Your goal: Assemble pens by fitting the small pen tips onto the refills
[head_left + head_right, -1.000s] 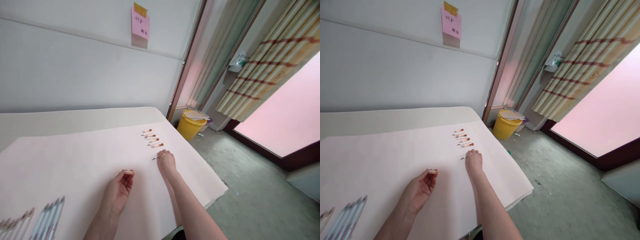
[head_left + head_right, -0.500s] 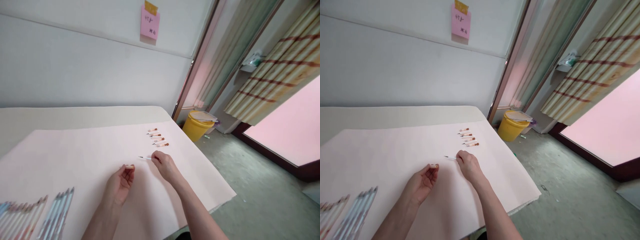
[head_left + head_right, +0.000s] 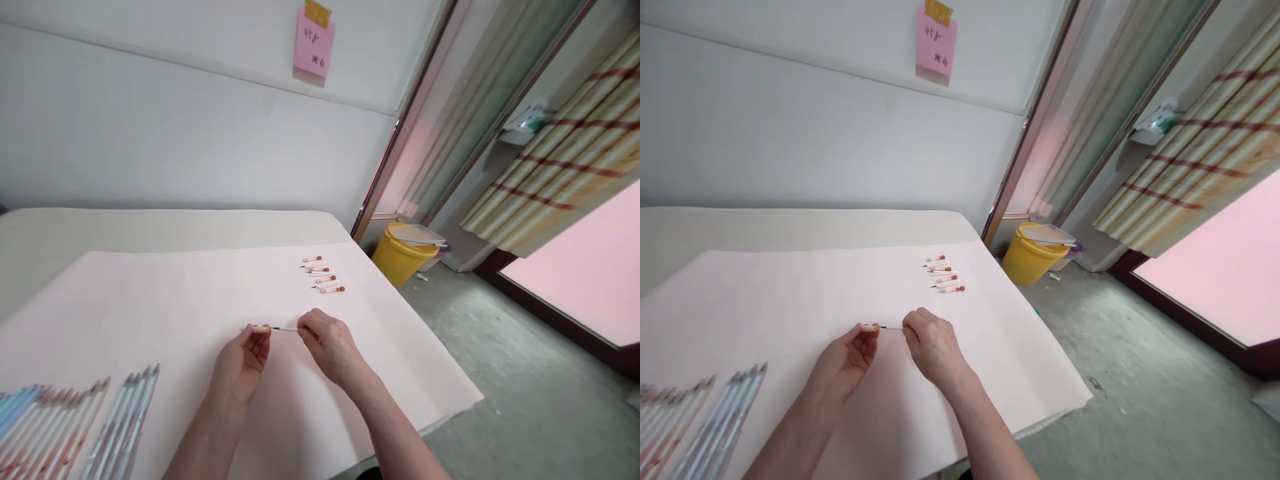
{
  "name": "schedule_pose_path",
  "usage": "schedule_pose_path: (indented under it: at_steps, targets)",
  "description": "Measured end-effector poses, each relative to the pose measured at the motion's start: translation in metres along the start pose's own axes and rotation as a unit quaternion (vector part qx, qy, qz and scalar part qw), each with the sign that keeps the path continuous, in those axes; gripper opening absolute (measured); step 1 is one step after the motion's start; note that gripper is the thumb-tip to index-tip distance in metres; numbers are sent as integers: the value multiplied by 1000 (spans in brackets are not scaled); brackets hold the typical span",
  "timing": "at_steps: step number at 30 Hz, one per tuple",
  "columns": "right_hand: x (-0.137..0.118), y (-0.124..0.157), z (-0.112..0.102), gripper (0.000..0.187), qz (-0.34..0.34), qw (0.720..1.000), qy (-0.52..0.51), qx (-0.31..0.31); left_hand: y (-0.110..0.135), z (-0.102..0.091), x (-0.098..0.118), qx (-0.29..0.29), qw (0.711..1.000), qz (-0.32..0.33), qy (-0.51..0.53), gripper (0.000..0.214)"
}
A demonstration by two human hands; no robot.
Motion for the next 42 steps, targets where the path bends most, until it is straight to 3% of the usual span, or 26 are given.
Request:
schedule_pose_path:
  at_steps: [16,22,26,31,37,42]
  targets:
    - [-13,2,15,16,-33,999,32,15,10,7,-3,-30,999,37,-20,5]
    - [-15,3,28,14,-18,999,47,8,20,15,-21,-98,995,24,-25,1]
    - [-15,2,29,14,29,998,18,52,31,21,-27,-133,990,26,-38,3]
    - [-29,3,36,25,-9,994,-34,107,32,21,-30,-119,990,37,-71,12]
    - [-33,4,51,30,-22,995,-43,86,22,14,-30,-108,992,31,-54,11]
    - [-16,1,47,37,-13,990,-91,105,17,9,-28,-69,997,6,-27,14]
Point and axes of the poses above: each hand's wrist, its own y-axis away from the middle knuckle, its own z-axis out of the palm, x = y × z, the point moved 7 cm from there along -y, towards the middle knuckle, and after that the axes turned 7 degrees about x, right-handed, at the moved point
